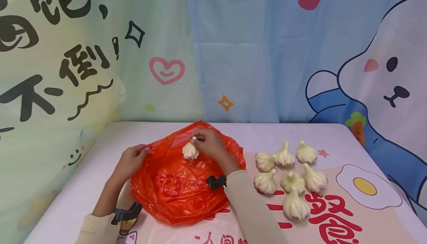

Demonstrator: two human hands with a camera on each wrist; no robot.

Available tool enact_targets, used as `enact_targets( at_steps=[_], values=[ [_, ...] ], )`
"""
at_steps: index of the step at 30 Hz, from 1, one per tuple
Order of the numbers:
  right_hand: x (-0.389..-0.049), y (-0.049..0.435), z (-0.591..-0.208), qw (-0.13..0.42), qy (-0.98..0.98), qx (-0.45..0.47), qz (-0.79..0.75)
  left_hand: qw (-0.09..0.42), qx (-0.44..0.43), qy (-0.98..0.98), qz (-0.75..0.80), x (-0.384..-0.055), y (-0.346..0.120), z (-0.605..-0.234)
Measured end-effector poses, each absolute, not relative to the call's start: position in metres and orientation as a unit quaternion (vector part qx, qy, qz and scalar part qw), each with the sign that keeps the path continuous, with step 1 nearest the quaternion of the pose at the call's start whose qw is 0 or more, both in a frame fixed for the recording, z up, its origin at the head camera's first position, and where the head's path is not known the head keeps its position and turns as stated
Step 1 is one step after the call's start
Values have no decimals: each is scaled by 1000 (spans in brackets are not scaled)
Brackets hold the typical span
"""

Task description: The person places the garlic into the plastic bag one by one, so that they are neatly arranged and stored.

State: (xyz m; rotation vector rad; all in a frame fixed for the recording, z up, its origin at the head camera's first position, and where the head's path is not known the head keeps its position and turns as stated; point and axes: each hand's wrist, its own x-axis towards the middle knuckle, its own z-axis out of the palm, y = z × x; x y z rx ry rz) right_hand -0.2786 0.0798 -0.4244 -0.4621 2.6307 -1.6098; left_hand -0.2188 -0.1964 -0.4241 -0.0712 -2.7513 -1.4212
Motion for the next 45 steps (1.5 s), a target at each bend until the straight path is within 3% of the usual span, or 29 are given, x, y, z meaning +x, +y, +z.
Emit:
enact_targets(
  at_steps=[15,26,34,45],
  values=[
    [-289,58,-438,-62,853,-92,-511,23,-28,-887,-461,-217,-191,-424],
    [-285,55,-440,-12,867,-62,-494,29,-31,-890,-453,-217,-192,-420],
    [-287,53,-437,-31,864,-53,-499,34,-31,-891,-451,-216,-195,-418],
    [-285,57,-439,-1,882,-77,-465,30,-27,-885,-463,-218,-199,-420]
  ],
)
